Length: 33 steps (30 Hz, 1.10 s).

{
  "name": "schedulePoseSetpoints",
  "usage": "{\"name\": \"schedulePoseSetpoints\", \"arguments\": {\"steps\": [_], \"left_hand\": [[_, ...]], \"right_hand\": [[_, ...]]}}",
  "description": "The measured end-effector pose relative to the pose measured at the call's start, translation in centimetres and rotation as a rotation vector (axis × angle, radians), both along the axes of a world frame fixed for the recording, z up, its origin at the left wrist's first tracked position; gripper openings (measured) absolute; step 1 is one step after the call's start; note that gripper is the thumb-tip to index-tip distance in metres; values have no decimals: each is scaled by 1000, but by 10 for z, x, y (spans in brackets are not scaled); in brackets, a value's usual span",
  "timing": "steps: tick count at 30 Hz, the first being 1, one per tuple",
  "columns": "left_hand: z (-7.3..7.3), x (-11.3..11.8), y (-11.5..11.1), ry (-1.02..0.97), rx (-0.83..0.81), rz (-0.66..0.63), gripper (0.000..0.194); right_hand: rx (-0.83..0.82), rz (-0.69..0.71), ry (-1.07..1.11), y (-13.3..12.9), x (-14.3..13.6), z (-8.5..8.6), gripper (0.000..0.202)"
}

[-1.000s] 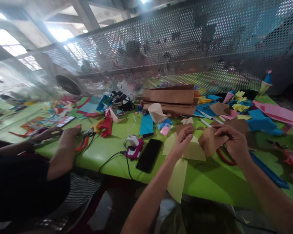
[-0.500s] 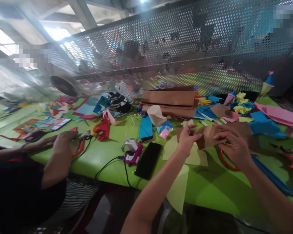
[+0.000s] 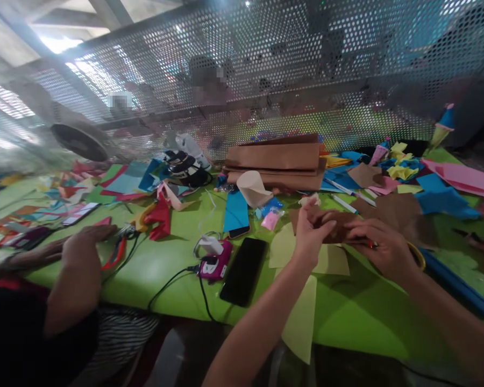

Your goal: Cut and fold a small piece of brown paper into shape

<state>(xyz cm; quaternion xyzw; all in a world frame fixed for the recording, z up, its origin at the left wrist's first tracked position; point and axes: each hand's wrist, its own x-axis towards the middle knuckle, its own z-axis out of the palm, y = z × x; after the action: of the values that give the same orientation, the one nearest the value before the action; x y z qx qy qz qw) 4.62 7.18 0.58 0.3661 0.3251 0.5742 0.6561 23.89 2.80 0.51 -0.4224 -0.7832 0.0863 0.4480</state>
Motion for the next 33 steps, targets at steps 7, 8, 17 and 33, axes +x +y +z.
{"name": "schedulePoseSetpoints", "arguments": {"steps": [7, 8, 17, 33], "left_hand": [[7, 2, -1, -259, -254, -62, 44], [6, 2, 0, -258, -253, -79, 40], [2, -3, -5, -125, -253, -276, 45], [-3, 0, -10, 190, -63, -462, 56]], "right_hand": [[26, -90, 98, -2, -3, 2, 8], [22, -89, 112, -2, -3, 1, 8], [-13, -51, 201, -4, -2, 5, 5], [7, -88, 180, -6, -1, 10, 6]]}}
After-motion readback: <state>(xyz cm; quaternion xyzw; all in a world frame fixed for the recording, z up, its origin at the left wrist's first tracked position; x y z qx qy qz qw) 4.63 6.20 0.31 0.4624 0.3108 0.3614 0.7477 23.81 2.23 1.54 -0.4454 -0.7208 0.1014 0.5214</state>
